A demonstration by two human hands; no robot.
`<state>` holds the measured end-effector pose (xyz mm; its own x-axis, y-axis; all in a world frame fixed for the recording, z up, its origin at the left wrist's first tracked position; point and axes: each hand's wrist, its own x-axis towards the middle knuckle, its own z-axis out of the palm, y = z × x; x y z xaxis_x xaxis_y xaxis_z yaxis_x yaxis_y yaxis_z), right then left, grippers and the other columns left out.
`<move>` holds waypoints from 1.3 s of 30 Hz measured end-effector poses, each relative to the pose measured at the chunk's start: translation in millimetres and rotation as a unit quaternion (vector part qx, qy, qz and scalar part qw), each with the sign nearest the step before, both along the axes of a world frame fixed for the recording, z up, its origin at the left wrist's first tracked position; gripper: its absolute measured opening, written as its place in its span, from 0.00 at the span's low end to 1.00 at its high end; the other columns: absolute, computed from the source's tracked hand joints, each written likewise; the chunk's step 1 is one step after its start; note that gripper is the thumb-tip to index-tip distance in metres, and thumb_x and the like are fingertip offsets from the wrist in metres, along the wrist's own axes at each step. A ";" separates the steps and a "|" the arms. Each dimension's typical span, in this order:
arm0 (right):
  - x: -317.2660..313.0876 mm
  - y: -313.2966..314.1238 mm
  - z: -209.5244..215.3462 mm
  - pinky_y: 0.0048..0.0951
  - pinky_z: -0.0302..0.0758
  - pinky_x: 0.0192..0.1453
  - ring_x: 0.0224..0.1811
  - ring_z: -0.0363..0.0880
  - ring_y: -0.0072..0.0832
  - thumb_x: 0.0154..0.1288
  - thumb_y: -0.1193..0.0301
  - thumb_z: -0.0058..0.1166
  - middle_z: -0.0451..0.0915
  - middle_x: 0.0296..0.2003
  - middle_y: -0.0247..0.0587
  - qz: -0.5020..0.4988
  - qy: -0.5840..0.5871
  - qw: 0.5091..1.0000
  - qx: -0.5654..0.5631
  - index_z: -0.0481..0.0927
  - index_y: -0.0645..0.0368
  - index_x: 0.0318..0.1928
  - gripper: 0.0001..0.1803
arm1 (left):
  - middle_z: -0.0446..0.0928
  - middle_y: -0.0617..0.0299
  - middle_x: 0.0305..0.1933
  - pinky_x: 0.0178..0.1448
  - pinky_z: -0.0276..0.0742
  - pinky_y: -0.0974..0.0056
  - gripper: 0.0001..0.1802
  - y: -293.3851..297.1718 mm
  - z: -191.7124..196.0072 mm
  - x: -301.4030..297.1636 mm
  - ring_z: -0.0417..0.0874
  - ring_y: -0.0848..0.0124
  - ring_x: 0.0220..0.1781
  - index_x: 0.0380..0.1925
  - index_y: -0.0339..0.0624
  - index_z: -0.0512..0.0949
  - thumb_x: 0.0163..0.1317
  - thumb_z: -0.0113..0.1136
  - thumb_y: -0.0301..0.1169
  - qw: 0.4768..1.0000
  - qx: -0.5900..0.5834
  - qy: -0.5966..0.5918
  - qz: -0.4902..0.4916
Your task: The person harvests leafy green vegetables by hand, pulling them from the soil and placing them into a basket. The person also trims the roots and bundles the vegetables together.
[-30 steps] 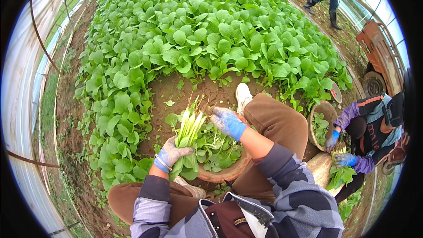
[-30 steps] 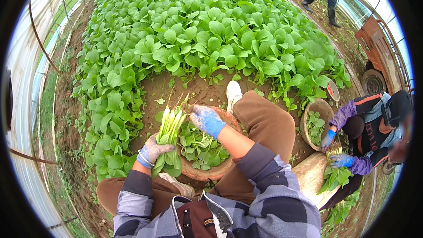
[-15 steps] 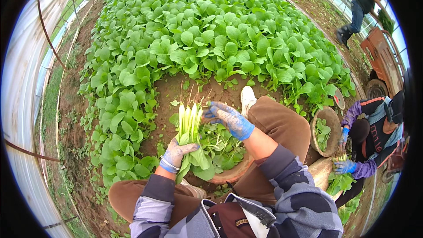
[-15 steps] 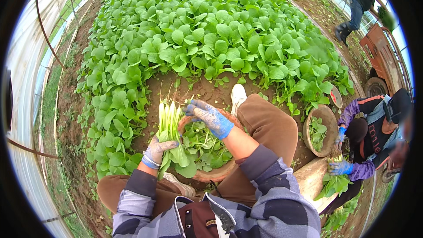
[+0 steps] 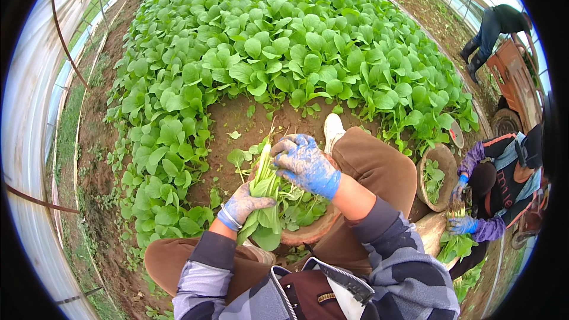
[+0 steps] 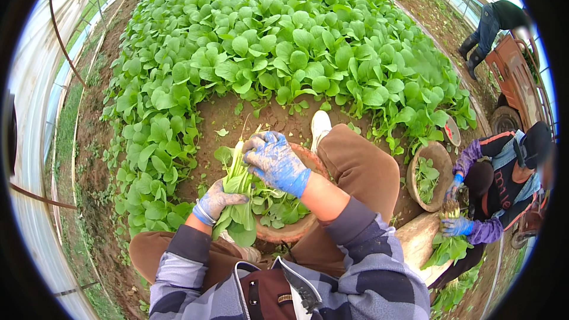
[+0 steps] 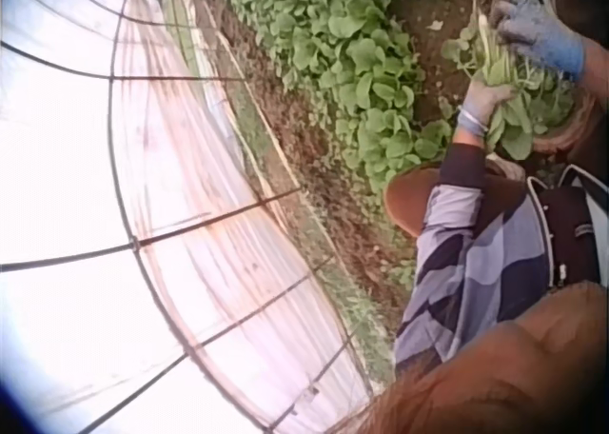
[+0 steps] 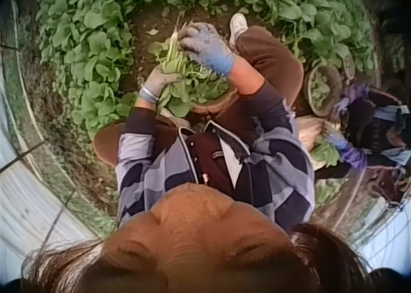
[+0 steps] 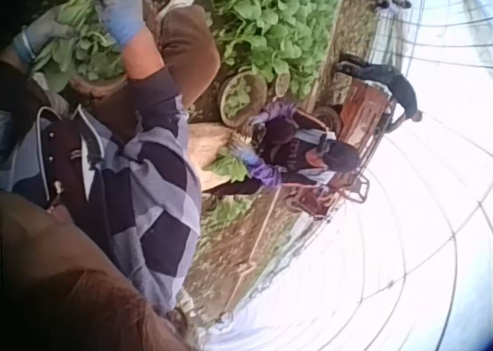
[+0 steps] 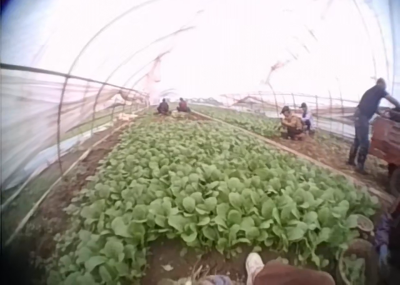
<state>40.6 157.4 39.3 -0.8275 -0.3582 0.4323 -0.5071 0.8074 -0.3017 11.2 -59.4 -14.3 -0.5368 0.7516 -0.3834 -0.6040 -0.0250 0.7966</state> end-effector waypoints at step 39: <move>12.3 -46.5 -49.4 0.27 0.72 0.56 0.50 0.75 0.22 0.67 0.69 0.51 0.77 0.49 0.36 0.031 -0.506 0.562 -0.653 0.71 0.62 0.58 0.20 | 0.74 0.54 0.56 0.64 0.67 0.62 0.25 3.0 16.1 -15.9 0.74 0.66 0.57 0.58 0.33 0.68 0.67 0.51 0.37 0.983 0.084 0.023 0.160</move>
<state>52.9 110.8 -10.1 -0.8900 -0.3232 -0.3216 0.4433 -0.4488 -0.7759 -4.7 -56.4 1.8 -0.7698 0.5922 -0.2379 -0.5073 -0.3416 0.7911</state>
